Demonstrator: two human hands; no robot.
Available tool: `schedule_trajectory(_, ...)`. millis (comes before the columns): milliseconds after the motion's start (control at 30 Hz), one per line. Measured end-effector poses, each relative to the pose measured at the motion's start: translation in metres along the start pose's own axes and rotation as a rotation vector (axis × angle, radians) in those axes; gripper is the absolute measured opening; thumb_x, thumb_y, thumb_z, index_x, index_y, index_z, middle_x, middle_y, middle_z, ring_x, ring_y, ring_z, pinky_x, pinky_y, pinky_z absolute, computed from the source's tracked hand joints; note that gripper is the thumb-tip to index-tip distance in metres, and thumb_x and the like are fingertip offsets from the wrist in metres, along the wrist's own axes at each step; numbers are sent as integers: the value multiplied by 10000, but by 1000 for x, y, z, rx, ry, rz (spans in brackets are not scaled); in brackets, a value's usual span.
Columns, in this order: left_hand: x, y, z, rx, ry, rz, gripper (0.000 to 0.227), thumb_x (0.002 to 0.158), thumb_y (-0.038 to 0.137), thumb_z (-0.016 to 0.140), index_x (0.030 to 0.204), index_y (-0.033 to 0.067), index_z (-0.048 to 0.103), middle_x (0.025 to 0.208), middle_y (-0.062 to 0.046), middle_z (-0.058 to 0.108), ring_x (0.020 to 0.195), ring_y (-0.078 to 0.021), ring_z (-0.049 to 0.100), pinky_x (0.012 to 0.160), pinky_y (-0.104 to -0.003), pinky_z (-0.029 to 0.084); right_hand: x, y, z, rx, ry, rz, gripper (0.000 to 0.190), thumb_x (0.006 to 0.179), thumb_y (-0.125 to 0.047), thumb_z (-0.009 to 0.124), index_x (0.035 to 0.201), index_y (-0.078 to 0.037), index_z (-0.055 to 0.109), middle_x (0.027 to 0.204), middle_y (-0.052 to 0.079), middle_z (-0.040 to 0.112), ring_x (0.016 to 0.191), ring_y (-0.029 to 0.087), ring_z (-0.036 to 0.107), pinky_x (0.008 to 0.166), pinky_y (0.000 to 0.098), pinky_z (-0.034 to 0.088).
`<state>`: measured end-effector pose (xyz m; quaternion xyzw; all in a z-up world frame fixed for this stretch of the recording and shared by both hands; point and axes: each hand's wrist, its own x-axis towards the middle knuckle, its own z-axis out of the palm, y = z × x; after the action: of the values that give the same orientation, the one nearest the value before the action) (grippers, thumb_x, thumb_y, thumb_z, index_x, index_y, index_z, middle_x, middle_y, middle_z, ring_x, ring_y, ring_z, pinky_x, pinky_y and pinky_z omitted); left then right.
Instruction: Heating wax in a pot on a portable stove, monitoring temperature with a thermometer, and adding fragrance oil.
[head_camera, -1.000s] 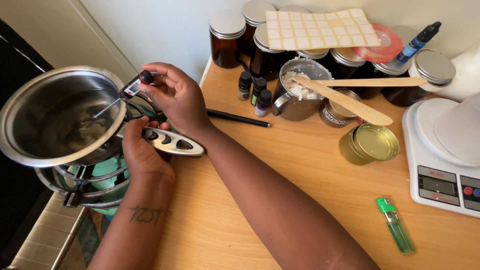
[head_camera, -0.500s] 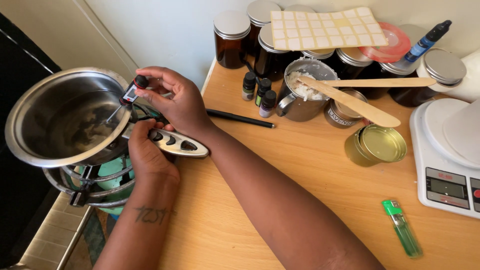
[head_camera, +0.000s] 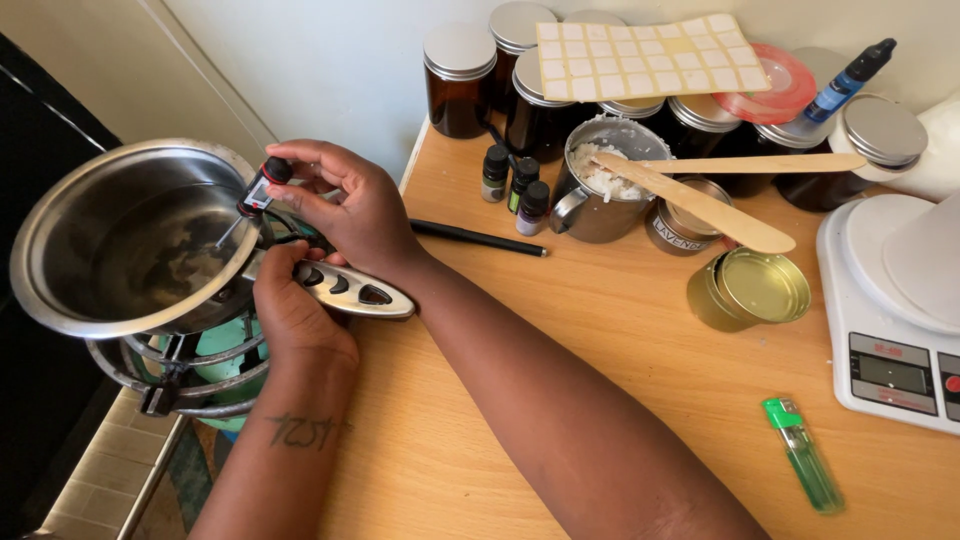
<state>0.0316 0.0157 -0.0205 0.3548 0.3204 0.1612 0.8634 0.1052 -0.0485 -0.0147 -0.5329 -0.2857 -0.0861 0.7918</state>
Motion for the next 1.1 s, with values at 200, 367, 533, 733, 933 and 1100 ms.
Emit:
schedule_trajectory(200,1,0,-2,-31,3,-7,218,792,272,741,804,83,633,688,-99,707,613,-174,741,646,-284,677,-1,-6,2,-37,9,-17,376,1011,-87,824,1367,-181,746,1227,88,814,999,62,766,710,148,634)
schedule_trajectory(367,-4,2,0,-16,-2,-20,214,796,277,730,802,91,624,686,-99,709,616,-177,738,651,-281,668,0,-8,1,-29,19,-12,379,1010,-71,820,1362,-189,750,1196,89,820,954,50,766,676,131,615)
schedule_trajectory(533,-7,4,1,8,-5,-19,226,787,297,737,816,101,630,701,-97,721,627,-174,736,655,-273,665,0,-11,2,-40,28,-23,377,1020,-65,812,1371,-189,752,1185,91,828,959,43,768,672,130,609)
schedule_trajectory(733,6,-2,-3,-6,-5,-15,231,788,297,740,823,99,625,707,-105,724,632,-180,745,664,-288,673,0,-12,1,-39,39,-23,392,1020,-73,814,1389,-187,745,1201,111,822,938,47,759,671,135,604)
schedule_trajectory(933,5,-2,-3,35,-9,-5,233,806,306,737,838,97,637,720,-111,741,626,-172,745,652,-277,667,0,-10,1,-6,65,-17,394,1027,-72,809,1403,-170,742,1215,124,816,937,42,752,686,144,614)
schedule_trajectory(1100,6,-3,-4,42,1,-7,238,794,314,740,840,101,644,723,-116,747,622,-173,747,644,-287,670,-1,-14,2,-59,91,1,416,1031,-100,808,1429,-194,732,1195,113,822,880,4,709,633,121,587)
